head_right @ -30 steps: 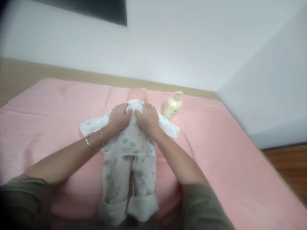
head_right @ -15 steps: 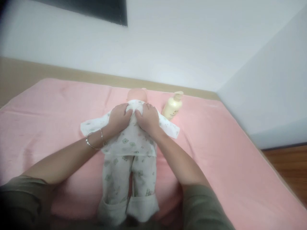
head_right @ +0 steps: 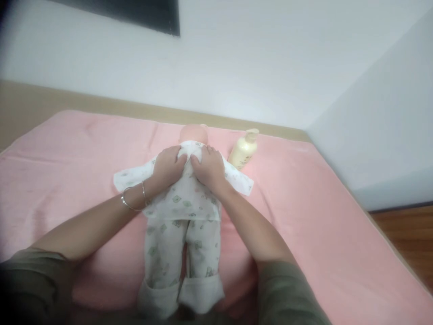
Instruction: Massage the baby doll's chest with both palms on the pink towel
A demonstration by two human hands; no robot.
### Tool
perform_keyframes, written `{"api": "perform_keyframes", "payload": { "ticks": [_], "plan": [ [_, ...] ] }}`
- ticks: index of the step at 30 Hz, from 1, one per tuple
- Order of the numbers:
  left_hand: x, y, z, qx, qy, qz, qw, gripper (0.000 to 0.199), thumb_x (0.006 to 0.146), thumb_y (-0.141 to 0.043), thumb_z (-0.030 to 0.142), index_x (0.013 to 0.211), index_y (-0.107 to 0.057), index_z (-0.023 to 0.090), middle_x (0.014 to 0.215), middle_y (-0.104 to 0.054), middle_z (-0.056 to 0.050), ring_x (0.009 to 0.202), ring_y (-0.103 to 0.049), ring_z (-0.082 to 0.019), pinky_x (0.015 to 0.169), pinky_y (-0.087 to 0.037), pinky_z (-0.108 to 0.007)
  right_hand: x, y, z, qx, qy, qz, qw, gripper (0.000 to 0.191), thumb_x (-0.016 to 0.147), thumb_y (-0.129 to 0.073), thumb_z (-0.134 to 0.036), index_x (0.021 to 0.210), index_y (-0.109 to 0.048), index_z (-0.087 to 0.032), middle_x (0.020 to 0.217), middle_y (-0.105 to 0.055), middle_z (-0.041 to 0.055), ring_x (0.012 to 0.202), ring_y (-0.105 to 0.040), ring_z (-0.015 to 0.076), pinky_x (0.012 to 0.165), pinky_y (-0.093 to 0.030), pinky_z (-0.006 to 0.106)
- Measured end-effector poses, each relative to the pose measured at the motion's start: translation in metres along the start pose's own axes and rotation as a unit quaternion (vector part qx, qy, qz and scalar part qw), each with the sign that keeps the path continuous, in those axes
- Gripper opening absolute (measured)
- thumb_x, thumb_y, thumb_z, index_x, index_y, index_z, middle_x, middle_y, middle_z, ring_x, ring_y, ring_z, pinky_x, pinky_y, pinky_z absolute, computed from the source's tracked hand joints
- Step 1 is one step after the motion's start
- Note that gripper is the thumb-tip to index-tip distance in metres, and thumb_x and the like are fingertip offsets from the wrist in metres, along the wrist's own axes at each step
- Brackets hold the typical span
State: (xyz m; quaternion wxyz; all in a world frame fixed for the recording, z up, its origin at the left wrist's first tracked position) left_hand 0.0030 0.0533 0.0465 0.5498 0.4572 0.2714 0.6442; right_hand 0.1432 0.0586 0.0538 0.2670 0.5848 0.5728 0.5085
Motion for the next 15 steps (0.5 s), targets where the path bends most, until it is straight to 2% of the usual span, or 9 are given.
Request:
{"api": "perform_keyframes", "payload": {
  "ticks": [9,15],
  "plan": [
    [-0.0002,-0.0012,-0.0008,-0.007,0.002,0.008,1.0,0.036,0.095,-0.036,0.034,0.107,-0.065,0.015,0.106,-0.072,-0.014,0.102,-0.065,-0.03,0.094,-0.048,-0.042,0.0013,-0.0009,0.0015,0.014,0.004,0.007,1.0,0.046,0.098,-0.041,-0.041,0.124,-0.063,-0.01,0.128,-0.068,0.0189,0.124,-0.058,0.035,0.111,-0.041,0.05],
    [0.0006,-0.0016,-0.0008,0.007,-0.005,0.009,1.0,0.035,0.096,-0.036,0.034,0.101,-0.065,0.016,0.102,-0.072,-0.013,0.097,-0.065,-0.03,0.089,-0.048,-0.042,0.0003,-0.0015,0.0004,0.016,0.006,0.008,1.0,0.047,0.098,-0.04,-0.042,0.125,-0.063,-0.011,0.129,-0.067,0.0188,0.124,-0.058,0.0351,0.111,-0.041,0.05]
  ]
}}
Point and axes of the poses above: each hand's wrist, its own x-axis towards the middle knuckle, its own y-axis out of the back of the hand, z = x × y, the point moved 6 cm from there along x, towards the middle knuckle
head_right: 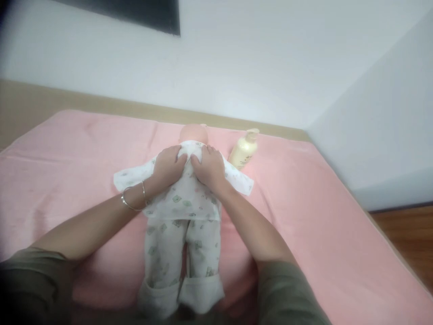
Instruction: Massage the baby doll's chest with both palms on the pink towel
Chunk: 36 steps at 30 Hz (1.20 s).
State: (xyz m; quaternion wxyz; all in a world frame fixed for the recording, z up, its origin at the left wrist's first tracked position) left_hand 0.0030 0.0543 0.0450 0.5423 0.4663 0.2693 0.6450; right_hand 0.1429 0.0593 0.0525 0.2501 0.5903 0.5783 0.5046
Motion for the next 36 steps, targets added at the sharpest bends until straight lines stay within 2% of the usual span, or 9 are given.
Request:
{"api": "perform_keyframes", "payload": {
  "ticks": [7,13,18,22,25,28,30,32,36],
  "plan": [
    [-0.007,0.005,0.011,0.022,-0.038,0.013,0.999,0.032,0.096,-0.036,0.028,0.106,-0.064,0.013,0.103,-0.07,-0.015,0.101,-0.063,-0.031,0.093,-0.047,-0.043,0.007,0.001,0.005,0.02,0.022,-0.052,0.998,0.046,0.097,-0.041,-0.041,0.124,-0.059,-0.009,0.128,-0.066,0.0206,0.119,-0.059,0.0346,0.106,-0.045,0.049],
    [-0.027,0.012,0.035,0.047,-0.102,0.016,0.994,0.038,0.095,-0.036,0.019,0.122,-0.059,0.008,0.127,-0.063,-0.022,0.123,-0.055,-0.036,0.103,-0.043,-0.048,0.013,0.005,0.008,0.026,0.013,-0.078,0.997,0.047,0.098,-0.041,-0.04,0.128,-0.058,-0.009,0.13,-0.066,0.02,0.121,-0.059,0.0343,0.108,-0.045,0.05],
    [-0.009,0.007,0.015,-0.004,-0.022,-0.03,0.999,0.037,0.092,-0.037,0.021,0.118,-0.062,0.013,0.125,-0.067,-0.018,0.121,-0.059,-0.035,0.107,-0.041,-0.054,-0.019,0.001,-0.022,-0.041,0.013,-0.048,0.998,0.055,0.098,-0.036,-0.028,0.143,-0.047,0.001,0.147,-0.053,0.0283,0.138,-0.047,0.0416,0.116,-0.034,0.06],
    [0.003,0.006,-0.003,-0.042,0.047,-0.044,0.997,0.036,0.093,-0.037,0.025,0.115,-0.063,0.016,0.115,-0.072,-0.015,0.111,-0.065,-0.031,0.103,-0.046,-0.049,-0.041,-0.001,-0.043,-0.038,0.055,-0.028,0.997,0.057,0.099,-0.03,-0.026,0.151,-0.039,-0.004,0.161,-0.036,0.0252,0.151,-0.029,0.0413,0.121,-0.026,0.065],
    [-0.006,0.009,0.009,0.017,-0.014,-0.015,1.0,0.034,0.095,-0.035,0.023,0.11,-0.064,0.013,0.112,-0.071,-0.018,0.114,-0.063,-0.034,0.108,-0.041,-0.053,-0.027,0.001,-0.033,-0.011,0.052,-0.046,0.998,0.053,0.095,-0.034,-0.023,0.144,-0.046,-0.005,0.153,-0.047,0.0242,0.143,-0.041,0.0387,0.117,-0.034,0.059],
    [-0.023,0.011,0.029,0.052,-0.102,0.027,0.993,0.037,0.096,-0.033,0.02,0.118,-0.061,0.009,0.123,-0.066,-0.021,0.126,-0.056,-0.036,0.115,-0.034,-0.055,0.001,0.002,-0.008,0.011,0.015,-0.061,0.998,0.043,0.095,-0.035,-0.026,0.125,-0.057,-0.006,0.129,-0.064,0.0225,0.122,-0.056,0.035,0.109,-0.044,0.053],
    [-0.03,0.01,0.035,0.046,-0.135,0.044,0.989,0.04,0.095,-0.034,0.018,0.125,-0.058,0.006,0.13,-0.063,-0.022,0.129,-0.053,-0.035,0.114,-0.036,-0.051,0.013,0.001,0.004,0.007,-0.003,-0.065,0.998,0.041,0.099,-0.033,-0.03,0.119,-0.06,-0.007,0.122,-0.066,0.0211,0.118,-0.058,0.0331,0.108,-0.044,0.05],
    [-0.029,0.008,0.034,0.031,-0.135,0.053,0.989,0.041,0.093,-0.036,0.017,0.126,-0.057,0.005,0.131,-0.062,-0.022,0.127,-0.054,-0.035,0.111,-0.04,-0.049,0.015,0.002,0.006,-0.017,-0.003,-0.064,0.998,0.044,0.101,-0.031,-0.032,0.121,-0.06,-0.006,0.126,-0.065,0.0212,0.122,-0.056,0.0327,0.111,-0.042,0.049],
    [-0.009,0.005,0.014,0.005,-0.054,0.014,0.998,0.033,0.091,-0.042,0.026,0.112,-0.061,0.009,0.11,-0.068,-0.02,0.107,-0.062,-0.034,0.098,-0.048,-0.048,-0.01,0.009,-0.016,-0.098,0.029,-0.061,0.993,0.047,0.101,-0.032,-0.03,0.127,-0.057,0.0,0.127,-0.064,0.0269,0.123,-0.056,0.0361,0.111,-0.04,0.05]
  ]
}}
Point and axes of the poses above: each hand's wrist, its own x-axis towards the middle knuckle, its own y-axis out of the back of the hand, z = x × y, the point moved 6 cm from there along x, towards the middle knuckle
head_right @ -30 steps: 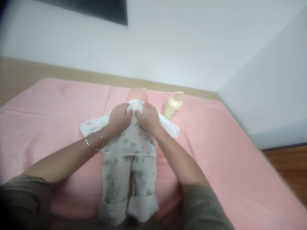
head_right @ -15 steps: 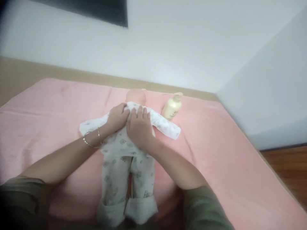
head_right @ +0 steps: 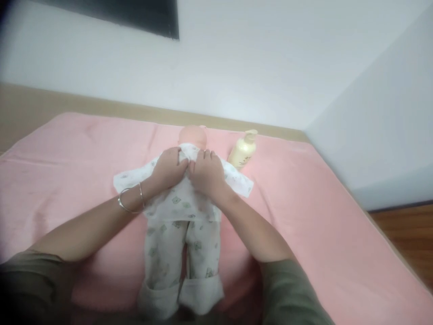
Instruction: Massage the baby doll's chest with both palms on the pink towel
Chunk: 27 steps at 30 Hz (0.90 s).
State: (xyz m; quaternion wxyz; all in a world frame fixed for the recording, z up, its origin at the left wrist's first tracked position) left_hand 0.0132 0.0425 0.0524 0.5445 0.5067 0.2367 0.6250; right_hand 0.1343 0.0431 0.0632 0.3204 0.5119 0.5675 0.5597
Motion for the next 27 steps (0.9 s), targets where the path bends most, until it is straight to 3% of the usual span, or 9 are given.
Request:
{"api": "perform_keyframes", "payload": {
  "ticks": [3,6,10,13,17,21,23,27],
  "plan": [
    [0.01,-0.001,-0.01,-0.004,0.031,-0.042,0.999,0.031,0.089,-0.043,0.029,0.107,-0.061,0.011,0.102,-0.069,-0.017,0.098,-0.064,-0.032,0.091,-0.051,-0.045,-0.018,0.007,-0.017,-0.029,0.055,0.008,0.998,0.047,0.1,-0.032,-0.027,0.131,-0.054,0.001,0.129,-0.062,0.0298,0.125,-0.054,0.0387,0.11,-0.041,0.051],
    [0.004,0.002,-0.002,0.033,0.004,-0.047,0.998,0.034,0.092,-0.039,0.029,0.108,-0.062,0.01,0.104,-0.068,-0.02,0.101,-0.063,-0.034,0.094,-0.049,-0.048,-0.013,0.006,-0.01,0.019,0.053,0.001,0.998,0.039,0.099,-0.033,-0.026,0.124,-0.058,-0.008,0.126,-0.065,0.0237,0.122,-0.057,0.0361,0.108,-0.043,0.05],
    [-0.022,0.006,0.022,0.057,-0.05,-0.009,0.997,0.045,0.096,-0.035,0.028,0.127,-0.055,0.003,0.134,-0.058,-0.028,0.13,-0.052,-0.04,0.108,-0.041,-0.055,0.015,-0.003,0.02,0.096,-0.012,-0.02,0.995,0.035,0.099,-0.037,-0.033,0.115,-0.06,-0.013,0.125,-0.066,0.0189,0.12,-0.058,0.0323,0.106,-0.046,0.047],
    [-0.029,0.007,0.03,0.053,-0.07,0.001,0.996,0.049,0.094,-0.038,0.025,0.135,-0.05,0.001,0.148,-0.048,-0.029,0.141,-0.043,-0.041,0.113,-0.036,-0.056,0.023,-0.007,0.027,0.103,-0.022,-0.033,0.994,0.037,0.099,-0.037,-0.037,0.114,-0.061,-0.013,0.121,-0.068,0.0183,0.114,-0.061,0.0314,0.103,-0.048,0.047],
    [-0.005,0.004,0.008,0.019,-0.024,-0.055,0.998,0.035,0.091,-0.037,0.023,0.111,-0.062,0.008,0.116,-0.067,-0.023,0.112,-0.062,-0.035,0.099,-0.047,-0.049,0.003,-0.003,0.004,0.025,0.016,0.01,1.0,0.047,0.1,-0.033,-0.029,0.128,-0.057,0.0,0.131,-0.062,0.0272,0.126,-0.054,0.0378,0.111,-0.041,0.052],
    [0.016,0.001,-0.018,-0.042,0.067,-0.094,0.992,0.033,0.095,-0.033,0.031,0.094,-0.062,0.015,0.096,-0.071,-0.016,0.091,-0.065,-0.029,0.083,-0.051,-0.042,-0.018,-0.001,-0.022,0.014,0.088,0.059,0.994,0.055,0.099,-0.029,-0.024,0.144,-0.045,0.006,0.148,-0.05,0.0293,0.143,-0.042,0.0382,0.121,-0.031,0.054],
    [0.015,0.003,-0.015,-0.018,0.048,-0.079,0.996,0.034,0.096,-0.032,0.029,0.092,-0.062,0.015,0.093,-0.07,-0.016,0.09,-0.064,-0.029,0.084,-0.051,-0.042,-0.015,-0.003,-0.022,0.046,0.102,0.058,0.992,0.055,0.098,-0.029,-0.021,0.144,-0.047,0.002,0.15,-0.05,0.0253,0.145,-0.041,0.0348,0.122,-0.032,0.052],
    [-0.006,0.009,0.011,0.059,-0.039,-0.022,0.997,0.031,0.095,-0.035,0.021,0.103,-0.062,0.012,0.103,-0.067,-0.02,0.104,-0.062,-0.033,0.094,-0.047,-0.046,0.009,-0.008,0.006,0.114,0.021,0.029,0.993,0.053,0.093,-0.036,-0.027,0.138,-0.054,-0.003,0.143,-0.058,0.0225,0.137,-0.049,0.0347,0.118,-0.037,0.053]
  ]
}}
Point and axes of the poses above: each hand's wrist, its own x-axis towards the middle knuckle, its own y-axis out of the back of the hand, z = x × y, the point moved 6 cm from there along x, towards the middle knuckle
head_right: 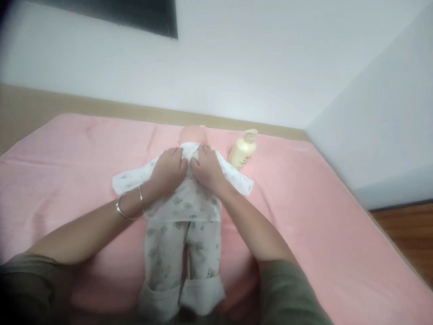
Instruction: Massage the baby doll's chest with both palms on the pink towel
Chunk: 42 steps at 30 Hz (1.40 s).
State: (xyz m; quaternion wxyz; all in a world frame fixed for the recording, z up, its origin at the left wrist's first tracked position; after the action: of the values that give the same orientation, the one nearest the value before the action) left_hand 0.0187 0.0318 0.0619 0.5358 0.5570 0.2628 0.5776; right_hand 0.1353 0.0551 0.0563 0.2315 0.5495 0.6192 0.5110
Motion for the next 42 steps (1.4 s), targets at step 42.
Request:
{"api": "perform_keyframes", "payload": {
  "ticks": [42],
  "plan": [
    [0.012,-0.015,-0.02,-0.083,0.048,0.017,0.995,0.025,0.09,-0.037,0.027,0.094,-0.06,0.019,0.096,-0.07,-0.013,0.094,-0.063,-0.03,0.087,-0.049,-0.044,0.001,0.002,0.006,-0.018,-0.033,0.017,0.999,0.044,0.096,-0.04,-0.034,0.126,-0.06,-0.008,0.131,-0.065,0.0206,0.124,-0.056,0.0346,0.11,-0.041,0.049]
  ]
}}
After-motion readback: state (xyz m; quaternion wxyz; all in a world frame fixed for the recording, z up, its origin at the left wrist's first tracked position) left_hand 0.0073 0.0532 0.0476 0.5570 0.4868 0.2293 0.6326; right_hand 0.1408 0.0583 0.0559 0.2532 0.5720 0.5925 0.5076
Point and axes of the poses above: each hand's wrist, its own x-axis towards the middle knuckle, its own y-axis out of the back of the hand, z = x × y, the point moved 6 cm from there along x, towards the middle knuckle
